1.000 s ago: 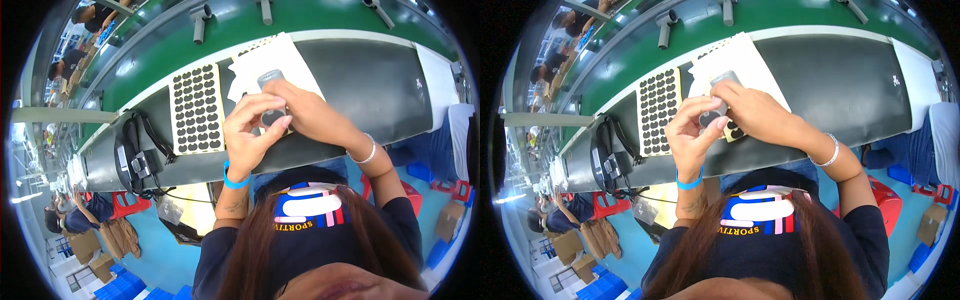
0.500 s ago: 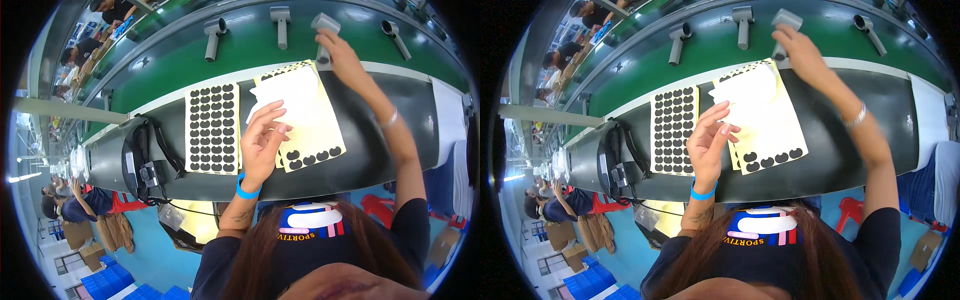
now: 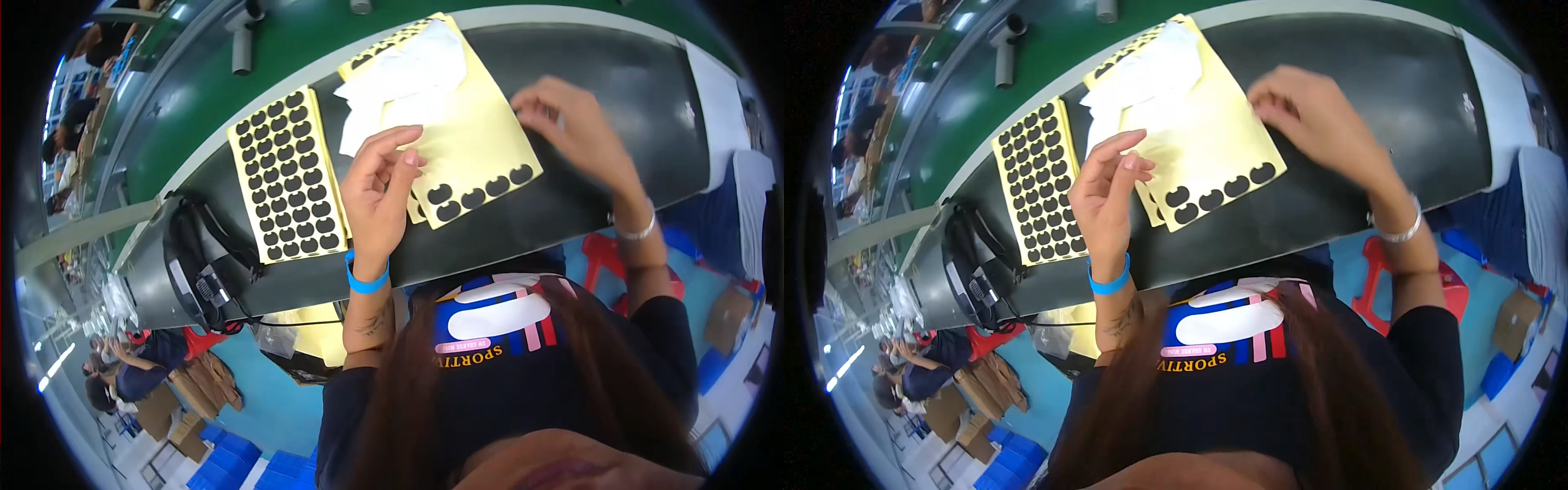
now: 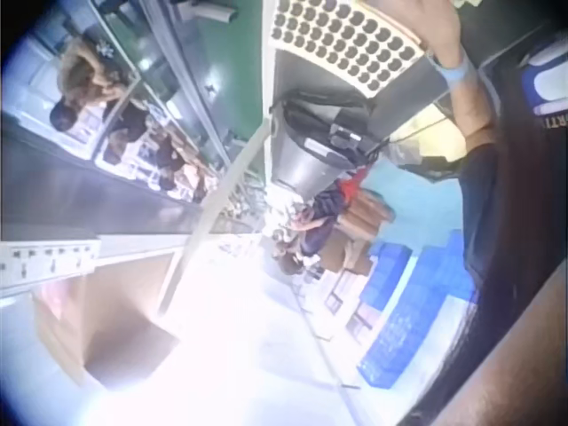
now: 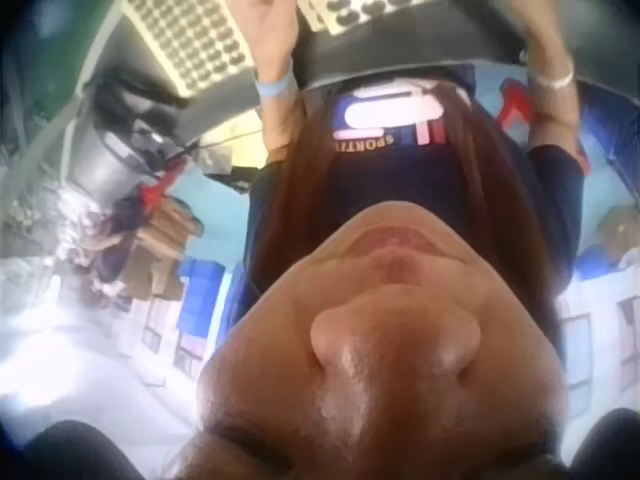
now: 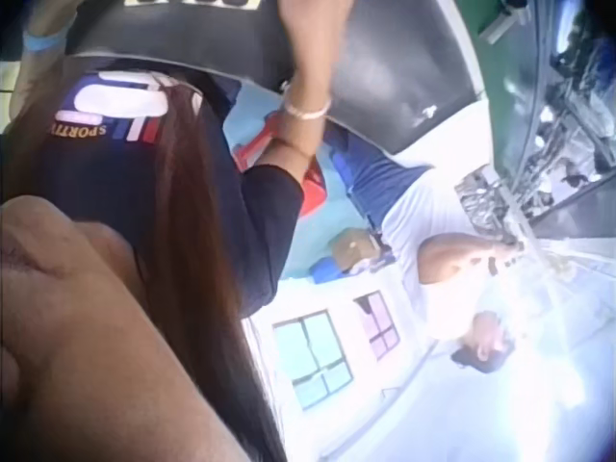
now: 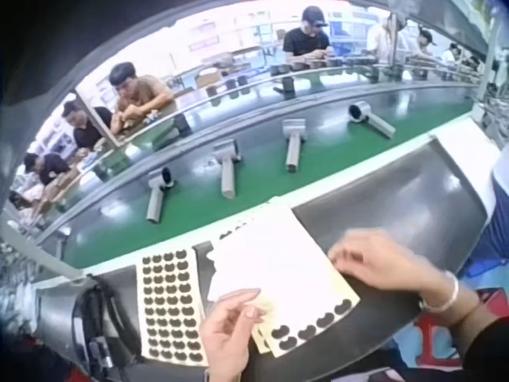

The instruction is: The person peels adhesive pads from backing sheets, applies them onto the bottom of handheld fan casings by hand, and places the fan casings onto the conveyor belt.

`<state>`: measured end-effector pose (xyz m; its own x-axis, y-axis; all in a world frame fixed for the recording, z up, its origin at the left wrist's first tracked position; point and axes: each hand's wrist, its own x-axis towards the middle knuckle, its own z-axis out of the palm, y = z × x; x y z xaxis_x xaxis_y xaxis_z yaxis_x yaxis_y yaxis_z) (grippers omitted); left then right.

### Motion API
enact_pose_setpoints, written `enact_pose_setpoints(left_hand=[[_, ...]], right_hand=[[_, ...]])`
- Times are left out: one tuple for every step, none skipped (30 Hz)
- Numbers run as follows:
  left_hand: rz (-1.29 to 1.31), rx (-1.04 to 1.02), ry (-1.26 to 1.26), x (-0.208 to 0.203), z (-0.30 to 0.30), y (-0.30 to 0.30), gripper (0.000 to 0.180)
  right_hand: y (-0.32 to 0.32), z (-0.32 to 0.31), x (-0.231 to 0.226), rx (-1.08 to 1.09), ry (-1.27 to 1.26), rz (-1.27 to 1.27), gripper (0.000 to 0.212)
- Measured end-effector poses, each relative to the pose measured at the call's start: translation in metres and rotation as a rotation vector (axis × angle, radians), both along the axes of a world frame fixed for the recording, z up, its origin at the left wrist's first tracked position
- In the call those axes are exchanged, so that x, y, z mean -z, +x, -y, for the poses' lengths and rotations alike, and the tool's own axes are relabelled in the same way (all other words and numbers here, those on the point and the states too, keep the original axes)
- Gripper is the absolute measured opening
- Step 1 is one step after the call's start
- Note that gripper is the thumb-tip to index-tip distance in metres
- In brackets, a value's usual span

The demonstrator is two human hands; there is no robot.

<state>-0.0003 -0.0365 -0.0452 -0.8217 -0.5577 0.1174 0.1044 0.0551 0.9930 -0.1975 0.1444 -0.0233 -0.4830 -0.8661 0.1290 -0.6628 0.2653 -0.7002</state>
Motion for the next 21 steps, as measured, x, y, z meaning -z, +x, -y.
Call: enact_pose_setpoints(left_hand=[[0.011, 0.033, -0.051, 0.004, -0.003, -0.001, 0.021], [0.009, 0.045, -0.043, 0.005, -0.007, -0.005, 0.021], [0.020, 0.113, -0.198, 0.004, -0.011, -0.009, 0.023], [0.032, 0.182, -0.356, 0.004, -0.015, -0.012, 0.026], [0.030, 0.187, -0.356, 0.004, -0.019, -0.013, 0.026], [0.063, 0.191, -0.522, 0.004, -0.022, -0.014, 0.029], [0.095, 0.193, -0.689, 0.005, -0.025, -0.014, 0.033], [0.145, 0.183, -0.696, 0.008, -0.029, -0.014, 0.040], [0.145, 0.182, -0.700, 0.012, -0.030, -0.014, 0.040], [0.157, 0.184, -0.718, 0.016, -0.030, -0.015, 0.042], [0.170, 0.186, -0.736, 0.018, -0.030, -0.016, 0.044], [0.173, 0.183, -0.741, 0.018, -0.030, -0.017, 0.044], [0.170, 0.198, -0.742, 0.018, -0.030, -0.017, 0.043], [0.167, 0.212, -0.742, 0.018, -0.030, -0.018, 0.043], [0.170, 0.212, -0.746, 0.018, -0.029, -0.020, 0.043], [0.173, 0.199, -0.744, 0.019, -0.028, -0.020, 0.045], [0.176, 0.186, -0.743, 0.019, -0.028, -0.020, 0.046], [0.180, 0.187, -0.748, 0.017, -0.028, -0.021, 0.046], [0.197, 0.186, -0.748, 0.016, -0.028, -0.021, 0.046], [0.214, 0.185, -0.750, 0.015, -0.027, -0.021, 0.046], [0.217, 0.183, -0.758, 0.014, -0.028, -0.021, 0.046]], right_hand=[[0.015, -0.015, 0.002, 0.042, 0.049, 0.073, 0.014], [0.029, -0.028, 0.007, 0.107, 0.053, 0.110, 0.014], [0.040, -0.037, 0.012, 0.170, 0.055, 0.147, 0.015], [0.050, -0.044, 0.017, 0.194, 0.033, 0.174, 0.019], [0.059, -0.046, 0.022, 0.243, 0.007, 0.256, 0.022], [0.066, -0.047, 0.025, 0.266, -0.025, 0.236, 0.022], [0.071, -0.046, 0.029, 0.289, -0.058, 0.215, 0.022], [0.075, -0.046, 0.034, 0.290, -0.062, 0.214, 0.022], [0.078, -0.046, 0.038, 0.287, -0.103, 0.159, 0.021], [0.080, -0.045, 0.040, 0.284, -0.145, 0.104, 0.020], [0.079, -0.045, 0.040, 0.282, -0.150, 0.105, 0.020], [0.079, -0.044, 0.040, 0.293, -0.161, 0.123, 0.018], [0.078, -0.044, 0.040, 0.306, -0.170, 0.142, 0.016], [0.078, -0.044, 0.041, 0.304, -0.174, 0.145, 0.016], [0.077, -0.044, 0.042, 0.294, -0.170, 0.139, 0.015], [0.076, -0.044, 0.043, 0.284, -0.165, 0.134, 0.014], [0.075, -0.044, 0.044, 0.283, -0.169, 0.139, 0.014], [0.073, -0.044, 0.044, 0.265, -0.158, 0.144, 0.014], [0.072, -0.045, 0.045, 0.245, -0.147, 0.150, 0.013], [0.070, -0.046, 0.045, 0.243, -0.153, 0.154, 0.013], [0.068, -0.049, 0.044, 0.211, -0.188, 0.242, 0.011]])
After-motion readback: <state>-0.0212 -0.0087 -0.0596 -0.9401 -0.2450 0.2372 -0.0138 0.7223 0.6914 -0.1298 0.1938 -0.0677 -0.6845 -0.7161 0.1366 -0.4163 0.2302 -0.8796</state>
